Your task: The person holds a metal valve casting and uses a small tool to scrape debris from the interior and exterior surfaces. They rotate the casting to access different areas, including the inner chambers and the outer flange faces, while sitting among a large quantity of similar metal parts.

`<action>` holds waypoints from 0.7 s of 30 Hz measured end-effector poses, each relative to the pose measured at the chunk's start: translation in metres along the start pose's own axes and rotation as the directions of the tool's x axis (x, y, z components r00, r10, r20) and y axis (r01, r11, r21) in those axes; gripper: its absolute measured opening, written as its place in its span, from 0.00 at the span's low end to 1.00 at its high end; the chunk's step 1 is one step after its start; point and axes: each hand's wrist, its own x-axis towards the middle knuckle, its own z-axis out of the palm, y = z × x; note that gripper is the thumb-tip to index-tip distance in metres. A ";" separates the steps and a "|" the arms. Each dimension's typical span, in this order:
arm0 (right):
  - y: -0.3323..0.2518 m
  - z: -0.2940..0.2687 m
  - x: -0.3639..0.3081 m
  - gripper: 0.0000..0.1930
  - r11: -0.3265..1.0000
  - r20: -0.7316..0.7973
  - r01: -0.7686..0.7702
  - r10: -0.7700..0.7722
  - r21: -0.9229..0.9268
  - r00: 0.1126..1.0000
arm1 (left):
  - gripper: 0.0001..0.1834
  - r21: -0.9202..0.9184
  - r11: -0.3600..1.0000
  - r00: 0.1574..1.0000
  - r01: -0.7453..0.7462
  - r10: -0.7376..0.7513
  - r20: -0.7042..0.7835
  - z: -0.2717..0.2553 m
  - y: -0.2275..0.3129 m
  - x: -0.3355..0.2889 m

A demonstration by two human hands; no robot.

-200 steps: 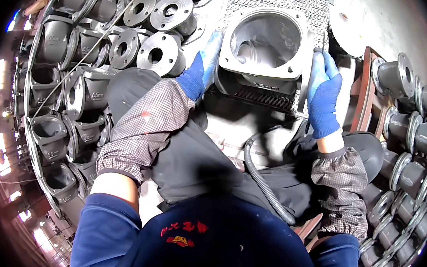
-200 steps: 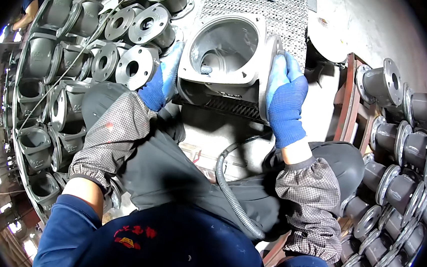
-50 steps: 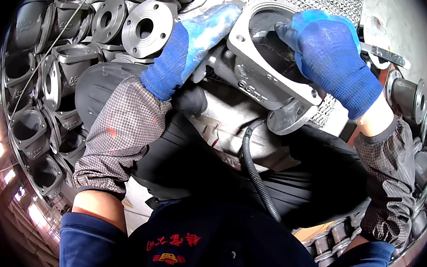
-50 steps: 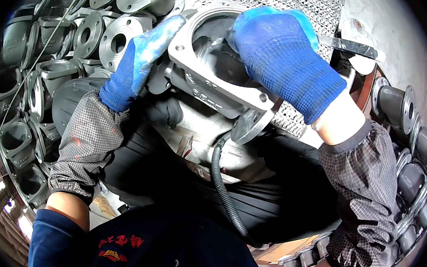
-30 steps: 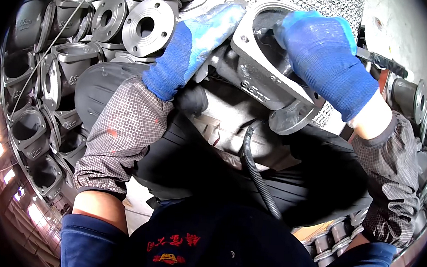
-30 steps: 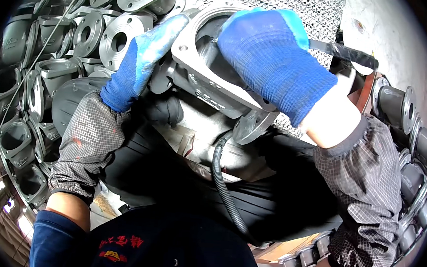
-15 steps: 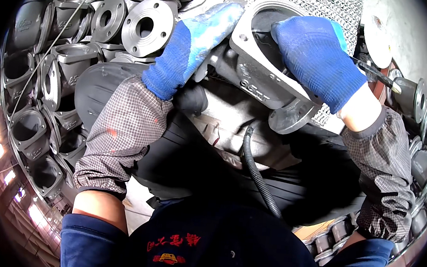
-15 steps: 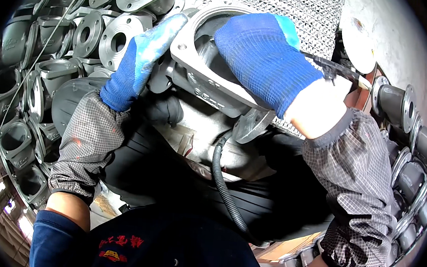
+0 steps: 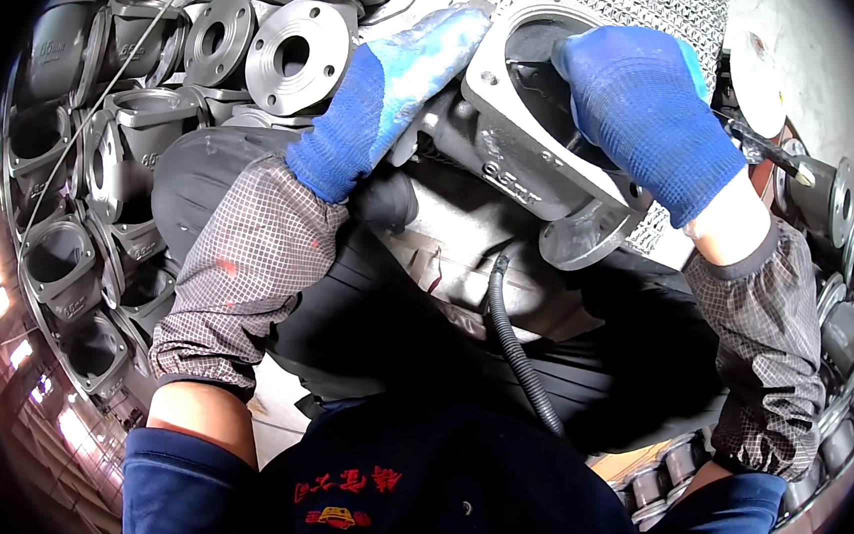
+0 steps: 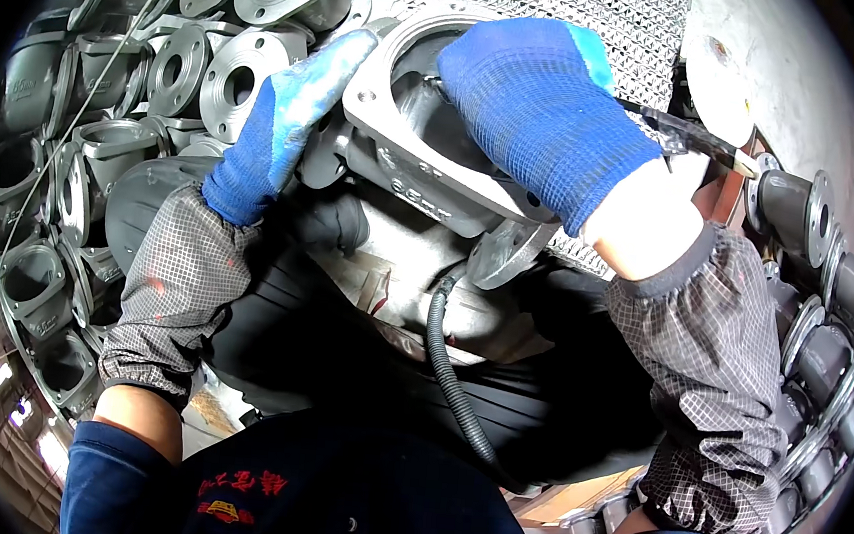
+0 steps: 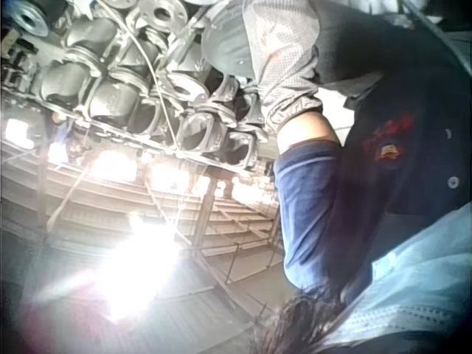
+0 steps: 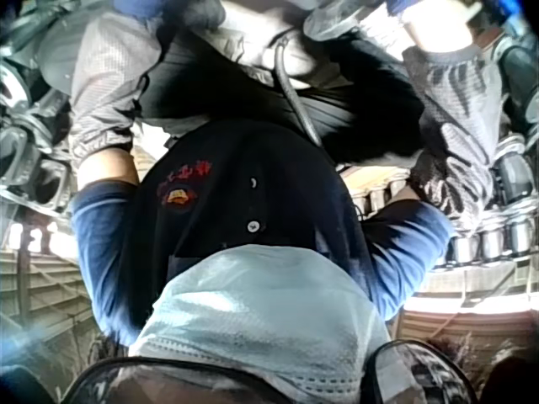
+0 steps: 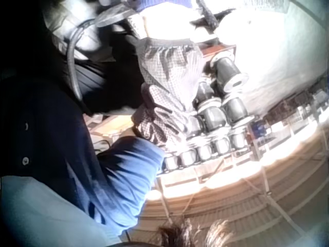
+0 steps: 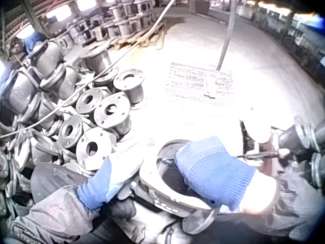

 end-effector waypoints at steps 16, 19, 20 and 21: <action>0.000 0.012 0.004 0.08 0.999 -0.141 0.033 -0.029 0.032 0.990 | 0.26 -0.158 0.986 0.998 0.050 -0.054 -0.020 0.006 -0.009 -0.001; -0.003 0.013 0.012 0.06 0.998 -0.065 -0.024 0.028 0.063 0.997 | 0.26 0.115 0.989 0.996 -0.092 0.092 0.009 -0.001 -0.009 -0.005; -0.002 0.014 0.011 0.05 0.998 -0.094 -0.032 0.037 0.055 0.995 | 0.26 0.053 0.996 0.998 -0.067 0.068 -0.011 0.002 -0.010 -0.005; -0.004 0.011 0.010 0.05 1.000 -0.042 0.006 -0.004 0.028 0.999 | 0.26 -0.011 0.999 0.999 -0.043 0.042 -0.029 0.005 -0.011 -0.005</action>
